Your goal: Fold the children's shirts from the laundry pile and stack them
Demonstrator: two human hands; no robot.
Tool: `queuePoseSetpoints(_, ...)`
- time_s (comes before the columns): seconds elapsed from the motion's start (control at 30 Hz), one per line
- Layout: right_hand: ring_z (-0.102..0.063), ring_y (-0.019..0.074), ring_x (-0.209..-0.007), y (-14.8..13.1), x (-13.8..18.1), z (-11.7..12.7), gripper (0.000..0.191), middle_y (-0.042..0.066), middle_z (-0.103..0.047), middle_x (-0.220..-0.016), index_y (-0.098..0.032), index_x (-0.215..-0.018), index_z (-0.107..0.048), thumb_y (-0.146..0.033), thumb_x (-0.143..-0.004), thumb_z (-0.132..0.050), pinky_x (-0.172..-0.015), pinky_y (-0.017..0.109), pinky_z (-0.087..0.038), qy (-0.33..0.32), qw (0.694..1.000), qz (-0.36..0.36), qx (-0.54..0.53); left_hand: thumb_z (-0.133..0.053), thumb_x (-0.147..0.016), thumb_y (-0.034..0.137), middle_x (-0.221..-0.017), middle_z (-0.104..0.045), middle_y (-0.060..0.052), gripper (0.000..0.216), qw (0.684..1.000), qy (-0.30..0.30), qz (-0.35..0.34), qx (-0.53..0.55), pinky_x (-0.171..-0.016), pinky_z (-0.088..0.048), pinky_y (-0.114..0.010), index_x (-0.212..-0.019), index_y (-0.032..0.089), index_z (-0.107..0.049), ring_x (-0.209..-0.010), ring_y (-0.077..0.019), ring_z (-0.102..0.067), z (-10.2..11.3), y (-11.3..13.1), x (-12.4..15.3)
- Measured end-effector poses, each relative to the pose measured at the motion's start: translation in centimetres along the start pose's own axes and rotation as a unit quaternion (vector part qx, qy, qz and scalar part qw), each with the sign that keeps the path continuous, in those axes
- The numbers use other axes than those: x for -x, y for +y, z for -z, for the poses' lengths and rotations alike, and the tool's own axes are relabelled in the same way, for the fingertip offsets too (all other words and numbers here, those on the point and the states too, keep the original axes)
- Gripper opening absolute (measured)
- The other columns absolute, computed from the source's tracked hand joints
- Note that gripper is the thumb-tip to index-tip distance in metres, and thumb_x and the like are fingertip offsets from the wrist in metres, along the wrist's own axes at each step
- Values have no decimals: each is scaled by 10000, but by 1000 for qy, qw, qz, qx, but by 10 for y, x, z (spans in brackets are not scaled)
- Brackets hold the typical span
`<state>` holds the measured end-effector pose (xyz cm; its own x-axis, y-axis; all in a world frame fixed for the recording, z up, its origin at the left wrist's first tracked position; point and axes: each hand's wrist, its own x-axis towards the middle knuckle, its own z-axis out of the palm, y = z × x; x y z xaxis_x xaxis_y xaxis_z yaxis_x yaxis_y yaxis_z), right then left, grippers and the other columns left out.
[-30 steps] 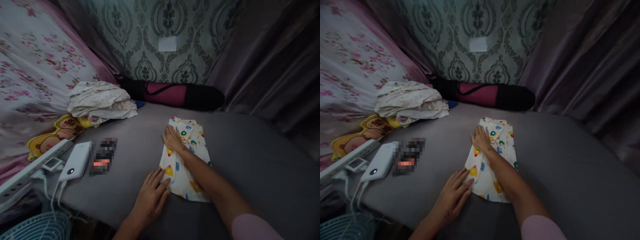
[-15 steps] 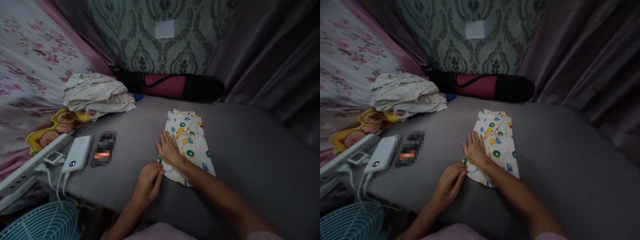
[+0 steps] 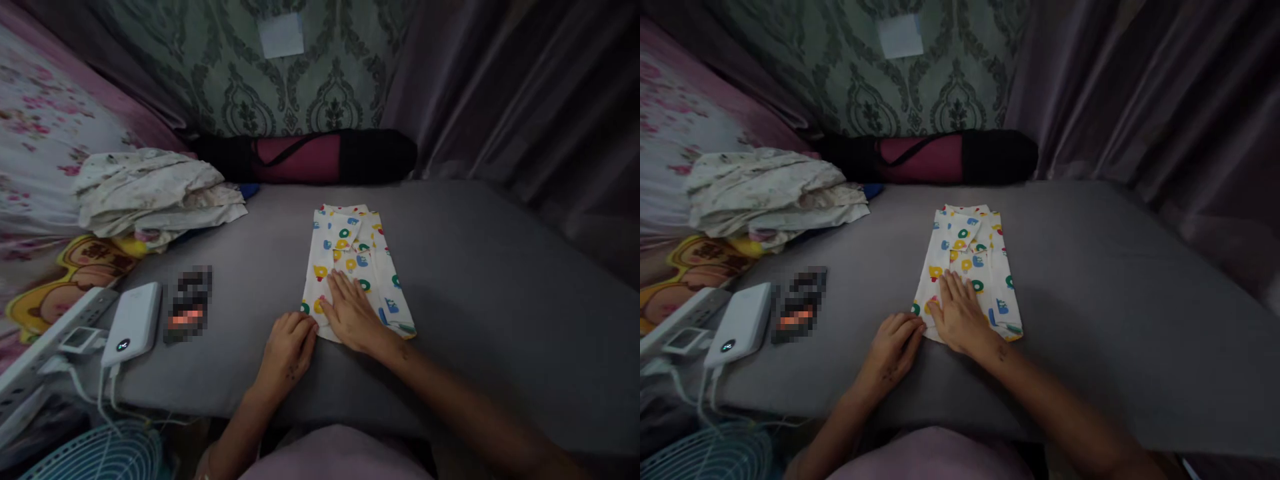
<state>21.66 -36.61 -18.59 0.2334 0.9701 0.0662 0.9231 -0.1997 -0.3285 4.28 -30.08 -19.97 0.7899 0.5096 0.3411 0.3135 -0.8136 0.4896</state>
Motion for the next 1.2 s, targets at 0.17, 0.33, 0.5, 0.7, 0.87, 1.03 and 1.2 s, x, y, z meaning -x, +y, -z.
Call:
queuePoseSetpoints(0.17, -203, 263, -1456, 37, 47, 10, 631, 148, -274, -1557, -64, -1486, -328, -442, -985, -257, -1178, 488, -162, 70, 992, -88, 57, -471, -959, 211, -1111, -627, -79, 213, 998, -33, -42, -23, -906, -485, -386, -1137, 196, -588, -1018, -203, -570, 3, -8, 5)
queuePoseSetpoints(0.33, -262, 281, -1434, 48, 63, -1, 647, 181, -307, -1534, -17, -1456, -370, -442, -977, -278, -1177, 489, -177, 41, 989, -118, 78, -497, -953, 306, -1106, -623, -92, 265, 995, -71, -44, -62, -863, -510, -410, -1174, 194, -592, -995, -226, -577, 9, -7, -3)
queuePoseSetpoints(0.5, -323, 279, -1409, 56, 64, 7, 600, 158, -373, -1507, -75, -1418, -454, -447, -974, -298, -1159, 496, -240, 45, 994, -94, 6, -473, -961, 306, -1139, -623, -89, 274, 986, -142, -77, -46, -896, -511, -389, -1180, 197, -599, -1024, -213, -582, 28, -3, -17)
queuePoseSetpoints(0.7, -656, 239, -1013, 99, 87, 40, 461, 135, -695, -1120, -141, -1167, -645, -423, -940, -359, -893, 363, -495, 115, 977, -160, -84, -388, -950, 148, -1186, -602, -94, 318, 986, -144, -84, -22, -924, -501, -364, -1202, 189, -577, -1052, -197, -573, 41, -33, -19)
queuePoseSetpoints(0.87, -654, 221, -663, 111, 94, 45, 373, 74, -703, -712, -183, -875, -696, -458, -878, -445, -588, 304, -433, 16, 946, -317, -71, -366, -937, 121, -1148, -611, -97, 366, 989, -128, -71, -33, -892, -502, -367, -1235, 206, -561, -1016, -205, -565, 29, -57, -26)
queuePoseSetpoints(1.03, -600, 181, -584, 103, 76, 39, 351, 60, -669, -623, -185, -663, -661, -447, -822, -489, -532, 277, -378, 14, 933, -330, -144, -381, -934, 144, -1130, -630, -106, 369, 991, -100, -84, 4, -879, -501, -342, -1242, 205, -575, -1007, -201, -587, 11, -60, -42)
queuePoseSetpoints(1.2, -609, 157, -605, 102, 71, 47, 321, 37, -676, -666, -185, -725, -657, -476, -781, -533, -519, 244, -431, 30, 905, -284, -316, -411, -944, 162, -1116, -635, -87, 320, 993, -74, -60, 65, -903, -498, -310, -1194, 214, -605, -1028, -177, -598, 5, -65, -45)
